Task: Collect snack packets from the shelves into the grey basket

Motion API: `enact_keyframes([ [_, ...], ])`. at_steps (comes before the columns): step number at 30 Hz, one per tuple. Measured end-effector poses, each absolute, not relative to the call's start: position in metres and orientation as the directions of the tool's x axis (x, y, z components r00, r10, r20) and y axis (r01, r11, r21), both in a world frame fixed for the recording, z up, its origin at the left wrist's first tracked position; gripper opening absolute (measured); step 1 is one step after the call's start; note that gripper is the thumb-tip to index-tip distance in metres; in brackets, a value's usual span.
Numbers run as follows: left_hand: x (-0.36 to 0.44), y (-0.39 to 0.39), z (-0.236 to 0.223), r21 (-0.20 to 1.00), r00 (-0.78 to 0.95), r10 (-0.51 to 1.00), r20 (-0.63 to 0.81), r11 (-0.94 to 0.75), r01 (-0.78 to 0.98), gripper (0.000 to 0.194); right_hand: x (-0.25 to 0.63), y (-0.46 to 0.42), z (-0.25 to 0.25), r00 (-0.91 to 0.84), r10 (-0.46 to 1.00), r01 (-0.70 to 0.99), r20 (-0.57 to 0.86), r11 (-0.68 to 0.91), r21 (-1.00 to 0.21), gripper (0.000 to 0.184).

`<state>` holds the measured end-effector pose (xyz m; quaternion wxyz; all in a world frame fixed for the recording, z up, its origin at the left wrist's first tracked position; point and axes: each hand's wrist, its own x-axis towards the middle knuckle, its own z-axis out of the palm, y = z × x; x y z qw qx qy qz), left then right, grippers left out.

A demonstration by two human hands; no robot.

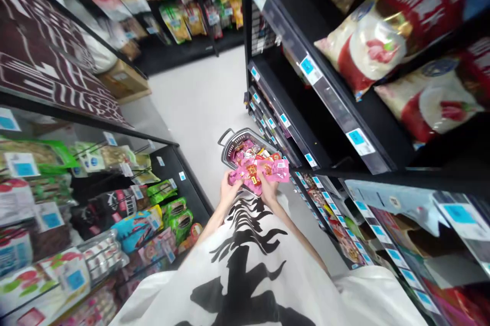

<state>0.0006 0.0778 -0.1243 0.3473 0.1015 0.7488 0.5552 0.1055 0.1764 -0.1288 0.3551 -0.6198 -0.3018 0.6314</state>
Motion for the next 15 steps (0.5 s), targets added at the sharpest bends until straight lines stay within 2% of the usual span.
enact_keyframes([
  [3,-0.015,0.064,-0.103,0.92,-0.759,0.546,-0.356,0.345,-0.183,0.046,0.094,0.152,-0.109,0.044,0.873,-0.099,-0.485,-0.479,-0.872,0.062],
  [7,-0.03,0.052,-0.078,0.908,-0.706,0.584,-0.4,0.358,-0.218,0.062,0.083,0.124,-0.084,0.029,0.91,-0.155,-0.415,-0.406,-0.901,0.061],
  [12,-0.043,0.037,-0.051,0.894,-0.524,0.732,-0.435,0.282,-0.347,0.065,0.084,0.103,-0.046,-0.009,0.889,-0.39,-0.457,-0.424,-0.818,0.068],
  [15,-0.047,0.028,-0.043,0.875,-0.406,0.802,-0.438,0.275,-0.399,0.063,0.091,0.093,-0.028,0.005,0.871,-0.462,-0.491,-0.433,-0.774,0.065],
])
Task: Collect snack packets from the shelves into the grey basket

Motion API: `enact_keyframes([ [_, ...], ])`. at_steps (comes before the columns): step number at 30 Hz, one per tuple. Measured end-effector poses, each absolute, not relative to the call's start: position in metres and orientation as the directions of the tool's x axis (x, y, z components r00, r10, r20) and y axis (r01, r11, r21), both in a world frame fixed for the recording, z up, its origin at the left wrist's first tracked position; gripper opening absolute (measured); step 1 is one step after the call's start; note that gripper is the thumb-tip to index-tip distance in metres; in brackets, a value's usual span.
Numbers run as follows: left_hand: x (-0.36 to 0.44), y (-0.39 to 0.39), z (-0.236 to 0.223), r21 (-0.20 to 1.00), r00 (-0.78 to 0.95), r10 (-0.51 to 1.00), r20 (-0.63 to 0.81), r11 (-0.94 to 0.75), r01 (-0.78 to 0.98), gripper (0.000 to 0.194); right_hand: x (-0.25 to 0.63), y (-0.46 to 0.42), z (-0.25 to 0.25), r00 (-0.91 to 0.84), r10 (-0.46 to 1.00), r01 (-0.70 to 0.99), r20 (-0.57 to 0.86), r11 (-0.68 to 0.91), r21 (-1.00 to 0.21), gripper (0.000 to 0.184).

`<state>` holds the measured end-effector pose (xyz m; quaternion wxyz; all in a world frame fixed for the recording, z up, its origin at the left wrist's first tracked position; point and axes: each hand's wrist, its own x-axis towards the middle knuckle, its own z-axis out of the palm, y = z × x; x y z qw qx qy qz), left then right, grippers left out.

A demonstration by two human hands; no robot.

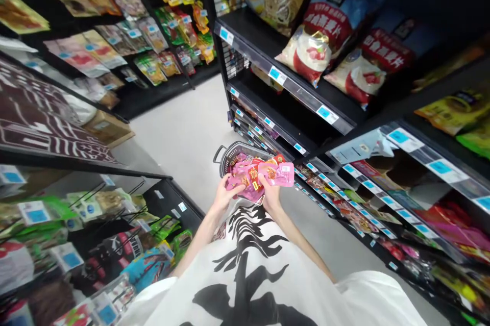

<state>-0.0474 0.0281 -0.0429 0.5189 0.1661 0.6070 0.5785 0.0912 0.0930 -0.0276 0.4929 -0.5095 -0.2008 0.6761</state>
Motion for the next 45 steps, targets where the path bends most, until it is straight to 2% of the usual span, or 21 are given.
enact_keyframes([
  [5,-0.049,0.014,-0.045,0.876,-0.37,0.84,-0.397,0.226,-0.427,0.062,0.102,0.077,-0.015,0.036,0.876,-0.467,-0.48,-0.41,-0.784,0.055],
  [8,-0.048,0.005,-0.049,0.862,-0.35,0.849,-0.395,0.211,-0.461,0.06,0.106,0.071,-0.013,0.066,0.864,-0.462,-0.499,-0.416,-0.783,0.054],
  [12,-0.05,-0.006,-0.05,0.824,-0.221,0.898,-0.38,0.221,-0.521,0.049,0.113,0.065,-0.008,0.072,0.852,-0.436,-0.518,-0.44,-0.785,0.052],
  [16,-0.05,-0.012,-0.045,0.764,-0.169,0.886,-0.433,0.26,-0.591,0.047,0.119,0.061,-0.003,0.05,0.851,-0.403,-0.522,-0.461,-0.79,0.055],
  [21,-0.051,-0.022,-0.044,0.7,-0.213,0.829,-0.518,0.268,-0.662,0.04,0.124,0.059,-0.005,0.049,0.839,-0.399,-0.541,-0.48,-0.781,0.057],
  [26,-0.072,-0.039,-0.046,0.738,-0.269,0.815,-0.514,0.259,-0.623,0.036,0.145,0.071,-0.008,0.091,0.837,-0.381,-0.54,-0.472,-0.795,0.055],
  [29,-0.084,-0.04,-0.043,0.78,-0.207,0.852,-0.481,0.308,-0.544,0.04,0.17,0.088,-0.007,0.065,0.844,-0.346,-0.533,-0.482,-0.805,0.053],
  [33,-0.084,-0.027,-0.038,0.787,-0.067,0.871,-0.487,0.405,-0.465,0.043,0.206,0.109,-0.005,-0.036,0.793,-0.322,-0.608,-0.585,-0.744,0.049],
  [39,-0.059,-0.007,-0.042,0.705,0.112,0.829,-0.548,0.53,-0.471,0.049,0.217,0.093,0.001,-0.18,0.731,-0.276,-0.658,-0.68,-0.679,0.049],
  [45,-0.039,-0.003,-0.052,0.614,0.251,0.761,-0.598,0.636,-0.468,0.052,0.214,0.05,0.005,-0.133,0.694,-0.225,-0.707,-0.716,-0.661,0.048],
])
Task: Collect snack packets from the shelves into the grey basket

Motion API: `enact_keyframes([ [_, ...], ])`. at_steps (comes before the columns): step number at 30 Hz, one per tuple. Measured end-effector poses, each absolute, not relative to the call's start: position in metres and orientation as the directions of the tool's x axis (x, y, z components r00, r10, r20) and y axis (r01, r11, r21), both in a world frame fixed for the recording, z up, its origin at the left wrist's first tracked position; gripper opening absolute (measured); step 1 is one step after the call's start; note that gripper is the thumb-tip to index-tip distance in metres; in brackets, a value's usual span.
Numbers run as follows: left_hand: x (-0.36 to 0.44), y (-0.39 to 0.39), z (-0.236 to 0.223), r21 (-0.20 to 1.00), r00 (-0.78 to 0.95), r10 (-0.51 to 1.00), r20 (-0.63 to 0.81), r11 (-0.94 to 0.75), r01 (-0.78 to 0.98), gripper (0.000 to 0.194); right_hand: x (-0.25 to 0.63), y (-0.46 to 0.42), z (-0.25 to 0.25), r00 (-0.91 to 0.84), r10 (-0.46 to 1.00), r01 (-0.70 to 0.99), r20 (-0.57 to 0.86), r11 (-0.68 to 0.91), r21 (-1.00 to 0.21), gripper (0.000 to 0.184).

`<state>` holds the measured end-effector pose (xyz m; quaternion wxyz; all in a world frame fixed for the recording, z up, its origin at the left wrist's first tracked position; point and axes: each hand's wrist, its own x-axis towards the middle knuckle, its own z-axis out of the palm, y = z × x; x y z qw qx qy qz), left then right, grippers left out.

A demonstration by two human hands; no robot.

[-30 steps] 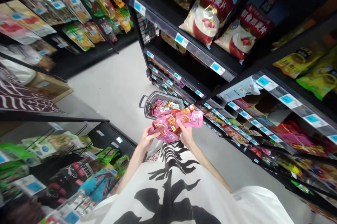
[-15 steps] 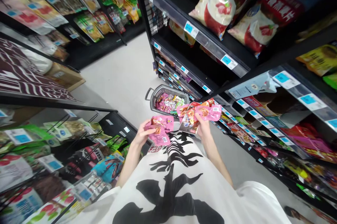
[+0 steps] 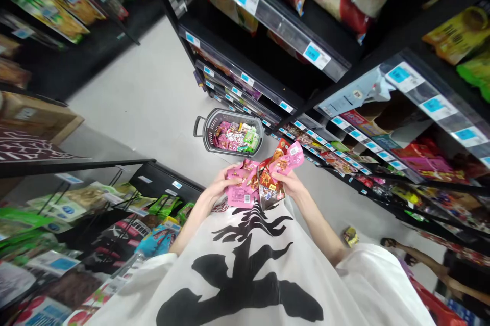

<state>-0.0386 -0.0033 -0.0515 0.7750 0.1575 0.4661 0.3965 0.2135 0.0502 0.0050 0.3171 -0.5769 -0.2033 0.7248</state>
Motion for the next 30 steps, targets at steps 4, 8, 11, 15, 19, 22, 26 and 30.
enact_keyframes([
  [4,-0.035,-0.003,-0.048,0.638,0.252,0.774,-0.581,0.625,-0.449,0.054,0.223,0.035,0.004,-0.037,0.701,-0.254,-0.712,-0.696,-0.671,0.049],
  [8,-0.026,-0.001,-0.042,0.704,0.209,0.799,-0.564,0.597,-0.384,0.053,0.231,0.029,-0.001,-0.001,0.741,-0.276,-0.672,-0.646,-0.712,0.05],
  [11,-0.013,0.001,-0.036,0.712,0.211,0.799,-0.563,0.598,-0.368,0.056,0.235,0.024,-0.004,0.048,0.762,-0.321,-0.646,-0.601,-0.732,0.05],
  [15,0.005,-0.003,-0.03,0.729,0.19,0.803,-0.565,0.594,-0.34,0.057,0.256,0.022,-0.006,0.142,0.757,-0.393,-0.637,-0.548,-0.739,0.05],
  [19,0.014,-0.012,-0.029,0.768,0.09,0.812,-0.576,0.576,-0.28,0.063,0.307,0.038,0.007,0.204,0.761,-0.418,-0.616,-0.501,-0.758,0.053],
  [22,0.02,-0.013,-0.031,0.824,0.035,0.844,-0.536,0.532,-0.196,0.064,0.347,0.056,0.028,0.107,0.778,-0.384,-0.619,-0.542,-0.747,0.058],
  [26,0.033,-0.003,-0.03,0.9,0.093,0.898,-0.43,0.435,-0.035,0.05,0.366,0.066,0.058,-0.092,0.711,-0.295,-0.698,-0.688,-0.663,0.052],
  [30,0.047,0.0,-0.026,0.961,0.174,0.945,-0.278,0.276,0.032,0.039,0.358,0.061,0.074,-0.242,0.637,-0.217,-0.731,-0.77,-0.599,0.047],
])
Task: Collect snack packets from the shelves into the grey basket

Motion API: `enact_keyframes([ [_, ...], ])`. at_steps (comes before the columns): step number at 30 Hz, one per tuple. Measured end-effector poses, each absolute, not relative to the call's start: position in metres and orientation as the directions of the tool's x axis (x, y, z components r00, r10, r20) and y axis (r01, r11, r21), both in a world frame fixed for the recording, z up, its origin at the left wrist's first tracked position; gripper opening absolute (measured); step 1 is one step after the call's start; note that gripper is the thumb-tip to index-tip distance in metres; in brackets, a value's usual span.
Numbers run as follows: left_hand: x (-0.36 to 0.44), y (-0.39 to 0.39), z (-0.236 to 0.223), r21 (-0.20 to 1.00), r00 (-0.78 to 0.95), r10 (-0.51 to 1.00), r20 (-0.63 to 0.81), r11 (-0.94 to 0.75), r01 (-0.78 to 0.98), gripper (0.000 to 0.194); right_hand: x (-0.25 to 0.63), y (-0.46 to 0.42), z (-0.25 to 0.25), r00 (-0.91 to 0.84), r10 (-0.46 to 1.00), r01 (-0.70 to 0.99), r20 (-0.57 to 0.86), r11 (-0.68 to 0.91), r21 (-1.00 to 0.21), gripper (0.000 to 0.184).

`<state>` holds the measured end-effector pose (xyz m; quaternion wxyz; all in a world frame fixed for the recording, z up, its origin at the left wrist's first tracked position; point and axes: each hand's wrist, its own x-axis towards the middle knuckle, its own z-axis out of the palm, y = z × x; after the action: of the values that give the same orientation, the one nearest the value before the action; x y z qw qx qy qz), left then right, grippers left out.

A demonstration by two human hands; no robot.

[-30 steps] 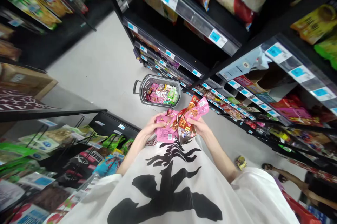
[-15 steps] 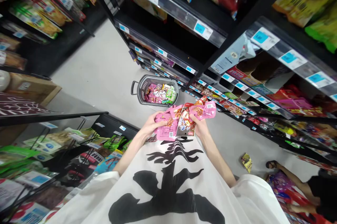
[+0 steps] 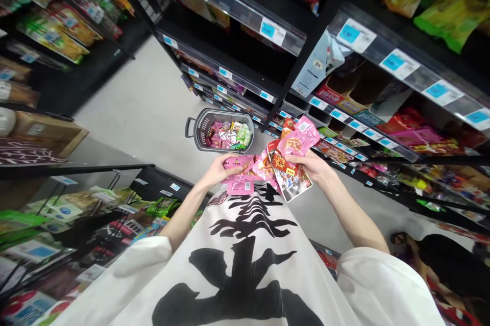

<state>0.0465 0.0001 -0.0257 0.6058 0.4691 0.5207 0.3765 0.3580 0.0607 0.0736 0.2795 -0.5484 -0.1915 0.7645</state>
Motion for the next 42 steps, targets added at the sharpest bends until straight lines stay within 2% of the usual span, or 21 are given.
enact_keyframes([
  [2,0.052,-0.004,-0.024,0.97,0.19,0.953,-0.238,0.242,0.003,0.036,0.352,0.06,0.077,-0.323,0.607,-0.155,-0.726,-0.791,-0.592,0.049],
  [5,0.061,-0.009,-0.022,0.963,0.21,0.944,-0.254,0.267,-0.037,0.033,0.339,0.064,0.078,-0.423,0.53,0.021,-0.735,-0.805,-0.593,0.049],
  [9,0.072,-0.008,-0.014,0.963,0.256,0.936,-0.24,0.264,-0.061,0.026,0.315,0.069,0.075,-0.489,0.534,0.207,-0.689,-0.697,-0.687,0.052],
  [12,0.076,-0.009,-0.008,0.98,0.264,0.95,-0.168,0.19,-0.059,0.023,0.304,0.065,0.075,-0.54,0.601,0.279,-0.59,-0.533,-0.799,0.05],
  [15,0.075,-0.012,-0.009,0.978,0.346,0.921,-0.179,0.204,-0.037,0.026,0.304,0.062,0.077,-0.597,0.661,0.386,-0.454,-0.259,-0.885,0.044],
  [18,0.072,-0.01,-0.017,0.978,0.495,0.849,-0.184,0.21,0.002,0.022,0.31,0.059,0.081,-0.678,0.624,0.492,-0.387,-0.005,-0.87,0.042],
  [21,0.07,0.0,-0.024,0.986,0.624,0.769,-0.14,0.168,0.014,0.018,0.316,0.054,0.08,-0.724,0.588,0.516,-0.36,0.115,-0.849,0.044],
  [25,0.077,0.018,-0.019,0.993,0.764,0.637,-0.105,0.11,0.044,0.015,0.328,0.046,0.076,-0.709,0.613,0.509,-0.348,0.105,-0.854,0.046],
  [29,0.093,0.031,-0.003,0.99,0.832,0.537,-0.138,0.076,0.115,0.008,0.35,0.036,0.076,-0.679,0.675,0.431,-0.289,0.048,-0.901,0.044],
  [33,0.115,0.033,0.001,0.974,0.863,0.454,-0.222,0.136,0.179,0.01,0.38,0.017,0.07,-0.588,0.757,0.404,-0.285,-0.03,-0.914,0.042],
  [37,0.148,0.026,-0.009,0.957,0.865,0.417,-0.281,0.191,0.219,0.006,0.404,-0.011,0.051,-0.548,0.773,0.362,-0.32,-0.125,-0.924,0.04],
  [42,0.198,0.011,-0.008,0.969,0.851,0.463,-0.249,0.116,0.22,0.035,0.439,-0.045,0.037,-0.49,0.824,0.255,-0.286,-0.179,-0.95,0.045],
])
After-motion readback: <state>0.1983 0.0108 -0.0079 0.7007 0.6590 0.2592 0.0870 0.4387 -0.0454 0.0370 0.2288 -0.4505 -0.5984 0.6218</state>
